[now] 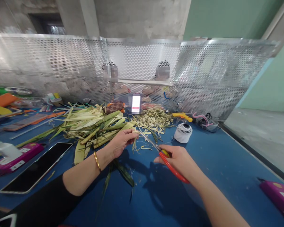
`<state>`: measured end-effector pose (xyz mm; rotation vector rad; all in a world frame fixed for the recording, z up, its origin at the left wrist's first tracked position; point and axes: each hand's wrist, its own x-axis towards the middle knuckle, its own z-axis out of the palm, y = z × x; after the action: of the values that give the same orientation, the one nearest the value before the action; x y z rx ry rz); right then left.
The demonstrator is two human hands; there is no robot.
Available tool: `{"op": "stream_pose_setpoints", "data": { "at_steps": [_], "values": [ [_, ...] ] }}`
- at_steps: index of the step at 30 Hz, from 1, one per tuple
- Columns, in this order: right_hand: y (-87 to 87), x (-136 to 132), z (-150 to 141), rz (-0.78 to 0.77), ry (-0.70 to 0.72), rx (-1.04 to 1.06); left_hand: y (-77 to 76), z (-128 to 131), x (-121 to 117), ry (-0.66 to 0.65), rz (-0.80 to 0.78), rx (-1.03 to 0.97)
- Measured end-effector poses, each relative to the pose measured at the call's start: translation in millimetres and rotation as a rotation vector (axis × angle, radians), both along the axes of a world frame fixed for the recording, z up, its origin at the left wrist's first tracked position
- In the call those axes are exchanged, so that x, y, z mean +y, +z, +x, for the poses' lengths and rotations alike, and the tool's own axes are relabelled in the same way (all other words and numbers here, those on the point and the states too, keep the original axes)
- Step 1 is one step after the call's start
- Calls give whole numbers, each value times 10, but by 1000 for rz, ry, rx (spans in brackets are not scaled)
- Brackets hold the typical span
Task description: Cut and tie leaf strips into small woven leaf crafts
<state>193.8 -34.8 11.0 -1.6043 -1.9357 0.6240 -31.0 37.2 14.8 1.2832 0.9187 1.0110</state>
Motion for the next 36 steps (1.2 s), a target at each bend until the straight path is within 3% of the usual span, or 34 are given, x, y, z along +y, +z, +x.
{"op": "stream_pose_setpoints", "data": {
  "at_steps": [10, 16, 21, 24, 27, 32, 36],
  "values": [
    [-20, 29, 51, 47, -94, 43, -1, -1, 17, 9, -18, -7],
    [-3, 35, 16, 60, -153, 239, -23, -8, 38, -62, -4, 5],
    [-8, 34, -105, 65, -183, 468, -18, 36, -42, -28, 77, 76],
    [-24, 31, -174, 59, -218, 610, -34, 107, -158, -152, 129, 109],
    [-36, 17, -222, -31, -172, 679, -57, 173, -282, -295, 142, 190],
    [-78, 1, -273, -176, -30, 688, -57, 195, -371, -330, 187, 358],
    [-97, -3, -293, -189, 22, 623, -84, 208, -358, -294, 86, 294]
  ]
}}
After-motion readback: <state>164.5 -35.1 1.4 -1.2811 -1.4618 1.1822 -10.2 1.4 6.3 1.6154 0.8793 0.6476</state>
